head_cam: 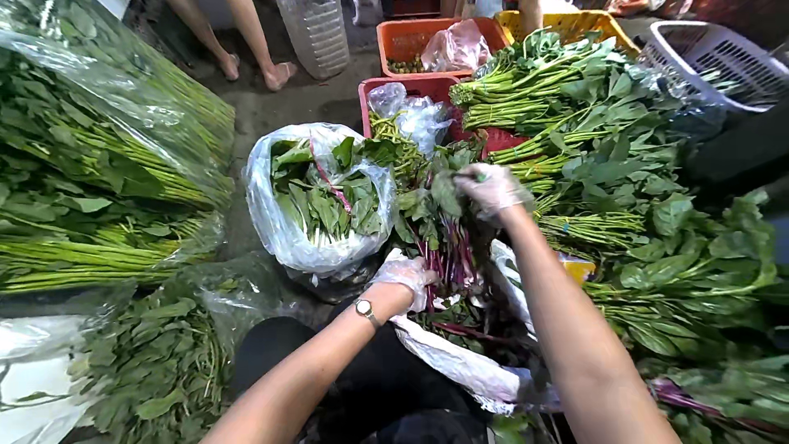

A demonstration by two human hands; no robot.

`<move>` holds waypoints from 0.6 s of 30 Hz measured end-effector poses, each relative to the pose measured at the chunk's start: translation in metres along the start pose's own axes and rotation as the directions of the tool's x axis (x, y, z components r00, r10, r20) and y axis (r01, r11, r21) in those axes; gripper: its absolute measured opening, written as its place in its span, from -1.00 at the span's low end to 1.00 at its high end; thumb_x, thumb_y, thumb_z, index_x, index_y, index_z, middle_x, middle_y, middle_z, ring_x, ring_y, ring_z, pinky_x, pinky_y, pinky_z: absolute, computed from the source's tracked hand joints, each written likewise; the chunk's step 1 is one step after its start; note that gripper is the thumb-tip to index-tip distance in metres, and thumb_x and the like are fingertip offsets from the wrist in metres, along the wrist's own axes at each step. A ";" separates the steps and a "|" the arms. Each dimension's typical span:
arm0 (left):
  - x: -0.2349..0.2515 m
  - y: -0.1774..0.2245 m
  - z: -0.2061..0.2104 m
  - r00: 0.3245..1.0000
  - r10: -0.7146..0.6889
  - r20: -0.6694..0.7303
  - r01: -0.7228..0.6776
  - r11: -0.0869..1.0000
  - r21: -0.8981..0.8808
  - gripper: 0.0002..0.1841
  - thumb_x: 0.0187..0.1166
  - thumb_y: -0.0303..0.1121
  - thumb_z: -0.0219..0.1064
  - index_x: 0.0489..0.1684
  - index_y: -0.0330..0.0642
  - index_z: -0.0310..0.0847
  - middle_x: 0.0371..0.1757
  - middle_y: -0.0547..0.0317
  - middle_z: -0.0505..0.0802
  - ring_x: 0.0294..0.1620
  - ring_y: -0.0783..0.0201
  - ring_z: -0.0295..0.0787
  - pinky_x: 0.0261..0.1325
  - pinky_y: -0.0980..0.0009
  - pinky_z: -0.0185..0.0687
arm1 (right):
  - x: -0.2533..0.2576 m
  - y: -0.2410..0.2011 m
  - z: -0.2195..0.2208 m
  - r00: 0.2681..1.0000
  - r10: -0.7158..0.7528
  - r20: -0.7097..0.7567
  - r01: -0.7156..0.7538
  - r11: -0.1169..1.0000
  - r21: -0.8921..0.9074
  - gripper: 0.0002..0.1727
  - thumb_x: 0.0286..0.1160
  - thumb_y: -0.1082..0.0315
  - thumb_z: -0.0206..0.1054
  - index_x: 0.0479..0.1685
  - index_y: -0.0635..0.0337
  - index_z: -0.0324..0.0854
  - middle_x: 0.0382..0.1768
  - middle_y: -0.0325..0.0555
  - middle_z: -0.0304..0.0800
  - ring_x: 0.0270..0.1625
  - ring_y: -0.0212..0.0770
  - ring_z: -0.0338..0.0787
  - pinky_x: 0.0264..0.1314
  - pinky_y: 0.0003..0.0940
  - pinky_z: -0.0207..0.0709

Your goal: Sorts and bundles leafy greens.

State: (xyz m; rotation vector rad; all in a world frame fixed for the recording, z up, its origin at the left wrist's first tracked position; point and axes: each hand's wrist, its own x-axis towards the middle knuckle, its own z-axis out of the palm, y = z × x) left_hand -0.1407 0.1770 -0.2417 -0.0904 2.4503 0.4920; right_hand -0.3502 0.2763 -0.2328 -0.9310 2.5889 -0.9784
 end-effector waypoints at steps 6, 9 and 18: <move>0.002 0.004 -0.002 1.000 -0.018 -0.003 0.018 1.000 -0.003 -0.53 0.59 -0.28 0.33 0.51 0.26 0.61 0.60 -0.10 0.56 0.51 -0.26 0.54 0.41 -0.30 0.45 | -0.063 0.003 -0.067 0.981 0.154 -0.117 -0.034 0.732 0.680 -0.92 0.66 0.43 0.16 -0.06 0.06 0.53 -0.46 -0.51 0.64 -0.62 -0.68 0.49 -0.62 -0.73 0.41; 0.004 0.004 0.000 0.999 -0.038 -0.005 0.038 0.999 -0.016 -0.55 0.59 -0.25 0.33 0.49 0.28 0.62 0.61 -0.06 0.55 0.52 -0.23 0.54 0.41 -0.28 0.46 | -0.076 0.019 -0.063 0.994 0.110 0.003 -0.103 0.914 0.393 -0.77 0.66 0.40 0.24 0.16 0.28 0.64 -0.19 -0.18 0.75 -0.29 -0.41 0.70 -0.17 -0.41 0.66; 0.002 0.003 -0.001 0.999 -0.028 0.029 0.028 1.000 -0.010 -0.53 0.54 -0.32 0.35 0.47 0.26 0.64 0.60 -0.10 0.55 0.50 -0.25 0.55 0.38 -0.31 0.48 | -0.085 -0.015 -0.066 0.609 0.197 0.768 0.057 0.955 -0.290 -0.74 0.60 0.21 0.43 0.09 0.14 0.85 -0.06 -0.05 0.90 0.06 -0.12 0.82 0.29 0.02 0.57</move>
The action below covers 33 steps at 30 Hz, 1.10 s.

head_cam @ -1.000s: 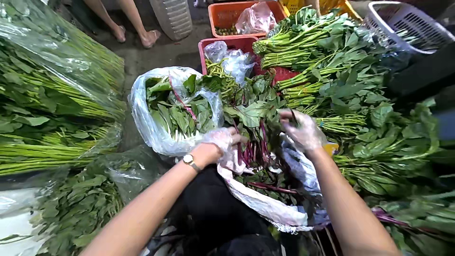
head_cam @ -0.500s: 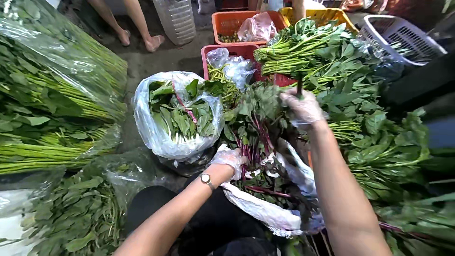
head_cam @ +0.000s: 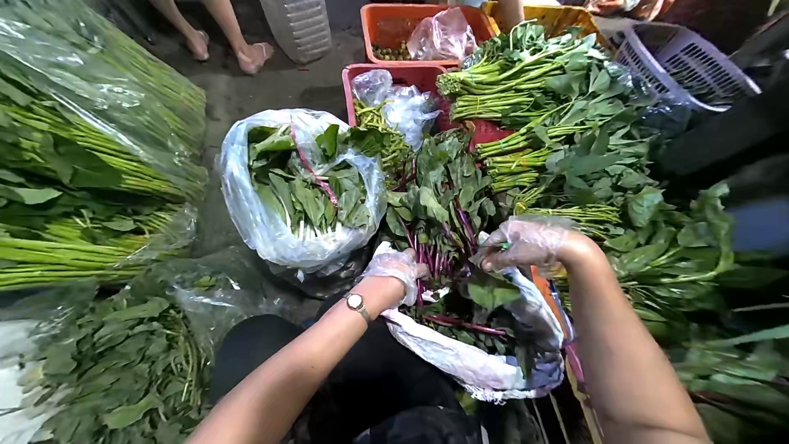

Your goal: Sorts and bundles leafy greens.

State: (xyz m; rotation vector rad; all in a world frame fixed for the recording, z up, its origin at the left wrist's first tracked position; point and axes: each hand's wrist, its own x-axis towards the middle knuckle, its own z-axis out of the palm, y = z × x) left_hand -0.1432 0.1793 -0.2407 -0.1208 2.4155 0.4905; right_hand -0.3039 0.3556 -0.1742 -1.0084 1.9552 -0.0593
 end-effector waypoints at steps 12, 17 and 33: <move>0.002 0.002 -0.004 0.998 -0.034 0.055 0.033 0.999 0.009 -0.51 0.53 -0.31 0.36 0.49 0.26 0.61 0.65 -0.09 0.50 0.53 -0.28 0.50 0.40 -0.33 0.45 | 0.202 -0.064 -0.060 0.895 -0.010 -0.445 -0.114 0.961 -0.251 -0.51 0.47 0.30 0.38 0.44 -0.16 0.69 0.34 0.19 0.75 0.46 0.31 0.66 0.42 0.53 0.41; -0.001 0.001 -0.012 0.998 -0.021 0.066 0.021 1.000 0.000 -0.49 0.51 -0.29 0.39 0.50 0.24 0.61 0.68 -0.08 0.47 0.54 -0.28 0.49 0.40 -0.33 0.44 | 0.211 -0.073 -0.059 0.952 0.155 -0.265 -0.251 0.889 -0.383 -0.66 0.55 0.19 0.36 0.12 0.23 0.78 0.25 0.29 0.75 0.41 0.34 0.67 0.35 0.48 0.44; -0.017 0.000 -0.009 0.993 0.019 -0.121 -0.033 0.993 -0.116 -0.54 0.63 -0.37 0.26 0.53 0.17 0.59 0.59 -0.09 0.56 0.51 -0.16 0.54 0.52 -0.18 0.38 | -0.026 0.014 -0.009 0.770 -0.072 -0.634 0.529 0.628 0.571 -0.73 0.52 0.21 0.25 0.08 0.12 0.64 -0.27 -0.24 0.90 -0.45 -0.44 0.76 -0.48 -0.55 0.60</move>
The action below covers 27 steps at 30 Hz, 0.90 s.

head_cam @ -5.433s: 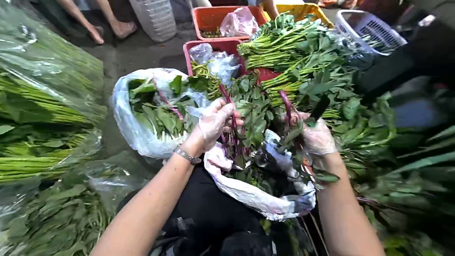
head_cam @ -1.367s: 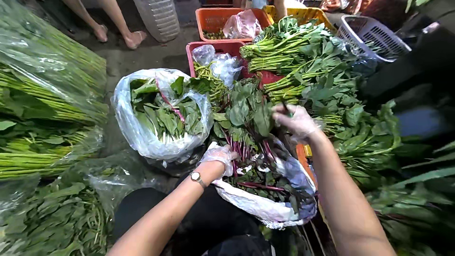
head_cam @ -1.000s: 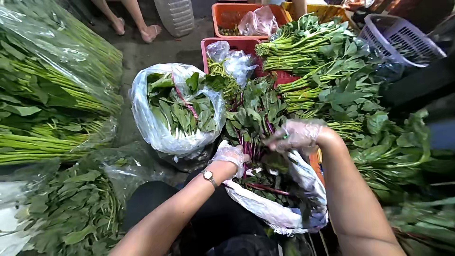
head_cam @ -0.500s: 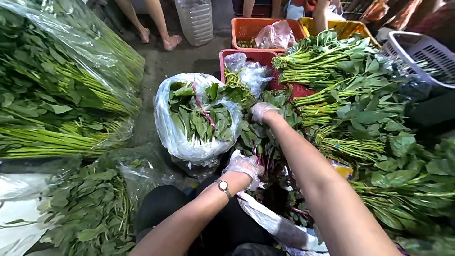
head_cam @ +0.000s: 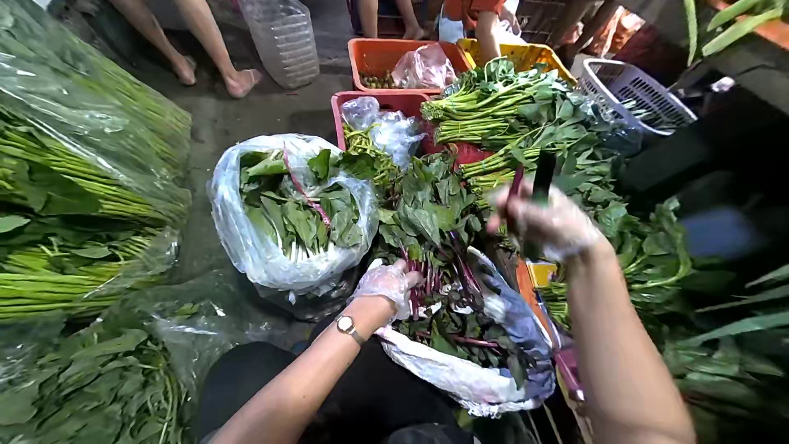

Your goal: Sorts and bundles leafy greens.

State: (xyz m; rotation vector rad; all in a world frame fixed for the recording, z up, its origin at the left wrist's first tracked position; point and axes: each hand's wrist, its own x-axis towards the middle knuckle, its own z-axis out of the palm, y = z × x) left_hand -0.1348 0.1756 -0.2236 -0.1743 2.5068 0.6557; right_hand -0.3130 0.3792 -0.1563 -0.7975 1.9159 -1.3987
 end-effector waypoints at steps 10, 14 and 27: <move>0.004 -0.001 -0.001 0.999 0.017 0.044 -0.018 0.999 0.027 -0.57 0.71 -0.28 0.22 0.54 0.25 0.60 0.60 -0.06 0.57 0.52 -0.16 0.56 0.50 -0.20 0.40 | -0.007 0.065 0.030 0.965 0.233 -0.118 -0.252 0.715 -0.652 -0.53 0.63 0.13 0.38 0.46 0.09 0.61 0.17 0.13 0.82 0.21 0.12 0.81 0.36 0.28 0.55; 0.011 -0.031 0.005 0.904 0.157 -0.398 -0.185 0.982 -0.033 -0.65 0.60 -0.38 0.35 0.31 0.15 0.76 0.44 -0.09 0.69 0.23 -0.18 0.76 0.21 -0.24 0.65 | -0.001 0.076 0.065 0.885 0.428 -0.182 -0.454 0.710 -0.537 -0.20 0.52 0.15 0.47 0.79 -0.02 0.26 0.36 0.27 0.69 0.38 0.21 0.71 0.47 0.28 0.47; -0.084 -0.054 -0.241 0.348 -0.242 -0.906 -0.832 0.366 -0.417 -0.83 0.91 -0.24 -0.08 -0.05 0.03 0.40 -0.26 0.43 0.75 -0.22 0.49 0.77 -0.05 0.52 0.77 | -0.039 0.089 0.083 0.992 0.125 0.017 -0.112 0.930 -0.351 -0.48 0.65 0.55 0.13 0.62 0.23 0.49 0.58 0.06 0.58 0.59 -0.13 0.60 0.69 -0.18 0.36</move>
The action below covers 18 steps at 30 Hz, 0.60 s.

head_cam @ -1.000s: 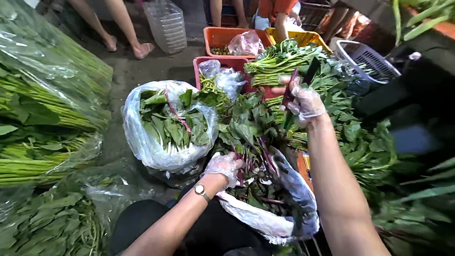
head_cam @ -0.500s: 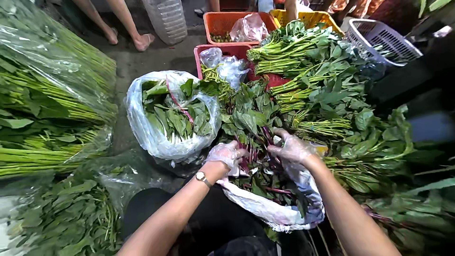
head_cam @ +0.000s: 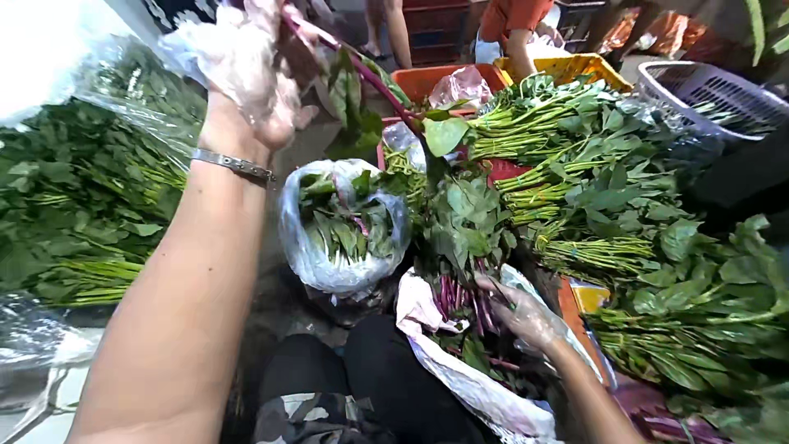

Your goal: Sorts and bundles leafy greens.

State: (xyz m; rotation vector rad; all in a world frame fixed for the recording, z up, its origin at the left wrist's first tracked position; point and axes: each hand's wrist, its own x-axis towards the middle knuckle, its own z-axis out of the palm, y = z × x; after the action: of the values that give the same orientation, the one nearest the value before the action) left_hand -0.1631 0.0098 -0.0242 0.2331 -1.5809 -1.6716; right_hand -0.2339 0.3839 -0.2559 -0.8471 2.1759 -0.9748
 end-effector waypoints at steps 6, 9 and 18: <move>0.000 -0.015 -0.050 1.000 -0.013 -0.007 0.012 0.995 -0.096 -0.71 0.92 -0.30 -0.18 -0.13 0.04 0.49 -0.31 0.44 0.77 -0.22 0.54 0.74 0.03 0.59 0.69 | 0.000 -0.017 -0.016 0.972 0.041 0.233 0.058 0.915 -0.400 -0.32 0.51 0.50 0.31 0.67 -0.23 0.50 0.48 0.00 0.71 0.52 0.14 0.66 0.63 0.24 0.36; -0.008 -0.023 -0.055 0.997 -0.053 0.054 0.062 0.982 -0.178 -0.67 0.93 -0.27 -0.24 -0.08 0.07 0.50 -0.28 0.45 0.77 -0.22 0.56 0.74 -0.04 0.65 0.70 | 0.001 -0.023 -0.032 0.977 -0.152 -0.152 0.095 0.940 -0.328 -0.52 0.56 0.39 0.32 0.49 -0.03 0.68 0.14 0.18 0.87 0.17 0.23 0.85 0.32 0.36 0.56; -0.050 -0.038 0.014 0.895 -0.133 0.427 0.160 0.987 -0.026 -0.77 0.86 -0.31 -0.09 0.23 0.01 0.45 -0.17 0.45 0.82 -0.24 0.49 0.80 -0.05 0.50 0.81 | 0.065 -0.156 -0.050 0.558 -0.691 -0.460 0.724 0.676 -0.136 -0.59 0.51 0.36 0.39 0.29 0.37 0.69 0.16 0.01 0.87 0.18 -0.37 0.83 0.34 -0.38 0.67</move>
State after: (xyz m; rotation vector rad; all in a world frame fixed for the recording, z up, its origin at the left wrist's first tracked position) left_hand -0.1544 0.0486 -0.0752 -0.0522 -1.8616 -1.9829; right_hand -0.2628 0.2737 -0.1213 -1.6803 2.1622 -1.8152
